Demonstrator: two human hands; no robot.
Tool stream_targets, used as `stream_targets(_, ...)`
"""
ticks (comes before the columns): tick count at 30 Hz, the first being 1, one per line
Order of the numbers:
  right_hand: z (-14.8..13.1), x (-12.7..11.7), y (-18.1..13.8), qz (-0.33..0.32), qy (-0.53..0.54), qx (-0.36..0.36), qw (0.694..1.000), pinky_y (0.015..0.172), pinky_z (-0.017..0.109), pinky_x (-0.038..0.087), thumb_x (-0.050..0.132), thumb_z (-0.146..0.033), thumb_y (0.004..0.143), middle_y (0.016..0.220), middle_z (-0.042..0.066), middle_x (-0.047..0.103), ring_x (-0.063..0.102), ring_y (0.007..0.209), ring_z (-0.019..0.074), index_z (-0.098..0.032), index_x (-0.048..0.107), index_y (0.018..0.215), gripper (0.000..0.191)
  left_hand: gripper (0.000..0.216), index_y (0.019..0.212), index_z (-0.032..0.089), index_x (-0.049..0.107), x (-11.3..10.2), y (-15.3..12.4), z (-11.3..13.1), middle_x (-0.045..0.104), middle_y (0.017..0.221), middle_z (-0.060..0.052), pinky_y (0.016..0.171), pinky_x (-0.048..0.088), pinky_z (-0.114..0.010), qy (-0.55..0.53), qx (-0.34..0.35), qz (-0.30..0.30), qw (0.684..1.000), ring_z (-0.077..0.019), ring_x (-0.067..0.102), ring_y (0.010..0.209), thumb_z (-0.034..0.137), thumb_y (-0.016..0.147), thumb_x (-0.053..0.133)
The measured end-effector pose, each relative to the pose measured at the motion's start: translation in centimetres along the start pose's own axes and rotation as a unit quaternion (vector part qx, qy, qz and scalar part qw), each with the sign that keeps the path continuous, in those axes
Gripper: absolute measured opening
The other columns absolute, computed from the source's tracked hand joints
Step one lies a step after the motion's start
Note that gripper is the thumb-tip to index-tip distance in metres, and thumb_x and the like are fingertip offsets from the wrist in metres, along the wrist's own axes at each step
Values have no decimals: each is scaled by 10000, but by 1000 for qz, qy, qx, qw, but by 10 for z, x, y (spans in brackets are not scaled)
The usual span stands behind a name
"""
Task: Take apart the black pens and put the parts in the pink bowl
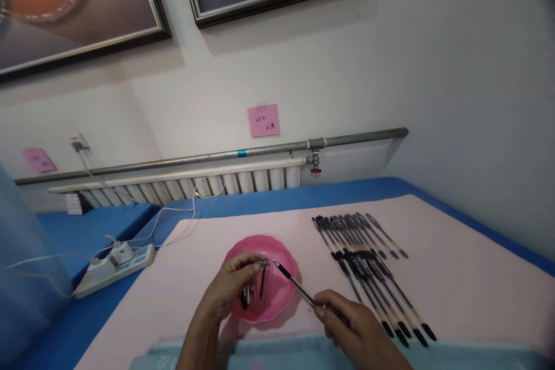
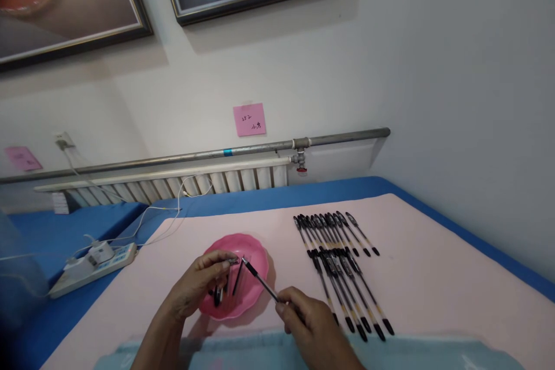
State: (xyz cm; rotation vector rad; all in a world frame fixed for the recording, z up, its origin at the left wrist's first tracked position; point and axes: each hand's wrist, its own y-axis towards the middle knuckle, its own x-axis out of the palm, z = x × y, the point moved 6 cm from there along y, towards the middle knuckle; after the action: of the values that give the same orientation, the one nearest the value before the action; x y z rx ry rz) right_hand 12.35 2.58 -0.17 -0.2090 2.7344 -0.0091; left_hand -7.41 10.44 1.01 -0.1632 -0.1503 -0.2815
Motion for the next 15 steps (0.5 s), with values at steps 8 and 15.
stream_targets(8, -3, -3, 1, -6, -67, -16, 998, 550, 242, 311, 447, -385, 834, 573, -43, 437, 444, 562, 138, -218, 566, 743, 225, 304, 859, 142, 689, -6, 0, -2, 528, 590, 28, 468, 321, -184, 72, 0, -15, 997, -65, 415, 477, 360, 649, 722)
stream_targets(15, -4, -4, -2, -2, -108, -40, 993, 557, 233, 323, 424, -400, 859, 601, -35, 475, 468, 590, 141, -218, 569, 746, 260, 314, 878, 155, 679, -13, 3, -7, 534, 602, 30, 488, 346, -202, 112, 4, -24, 993, -73, 426, 484, 385, 664, 685)
